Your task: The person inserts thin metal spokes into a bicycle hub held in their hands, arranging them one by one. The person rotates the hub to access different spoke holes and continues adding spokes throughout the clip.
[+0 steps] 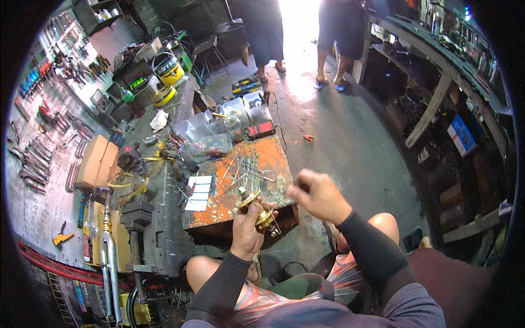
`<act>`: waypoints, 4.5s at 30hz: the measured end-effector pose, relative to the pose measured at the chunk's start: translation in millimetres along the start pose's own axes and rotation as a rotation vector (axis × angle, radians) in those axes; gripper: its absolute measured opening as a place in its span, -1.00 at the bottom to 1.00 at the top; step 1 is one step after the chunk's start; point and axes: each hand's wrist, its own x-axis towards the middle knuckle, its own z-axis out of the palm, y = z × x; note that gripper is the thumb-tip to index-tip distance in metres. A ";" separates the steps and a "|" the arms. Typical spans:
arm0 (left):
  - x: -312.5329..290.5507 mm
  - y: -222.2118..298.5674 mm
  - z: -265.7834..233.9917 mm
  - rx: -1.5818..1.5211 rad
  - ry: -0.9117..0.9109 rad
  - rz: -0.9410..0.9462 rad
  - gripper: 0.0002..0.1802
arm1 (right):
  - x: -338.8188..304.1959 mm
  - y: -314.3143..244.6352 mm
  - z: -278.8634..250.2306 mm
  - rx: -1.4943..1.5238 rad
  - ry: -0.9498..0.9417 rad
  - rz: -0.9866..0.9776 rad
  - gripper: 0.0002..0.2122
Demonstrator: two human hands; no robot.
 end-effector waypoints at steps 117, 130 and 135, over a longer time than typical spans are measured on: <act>-6.9 -0.4 0.6 0.469 -0.176 -0.122 -0.51 | -6.8 10.2 25.2 0.013 -0.114 -0.388 -0.75; -6.7 22.8 13.0 0.939 -0.100 0.355 -0.52 | -11.6 24.9 18.1 0.768 -0.461 0.399 -0.74; -9.0 25.2 17.6 1.018 -0.100 0.380 -0.66 | -14.4 11.0 15.6 0.707 -0.618 0.383 -0.76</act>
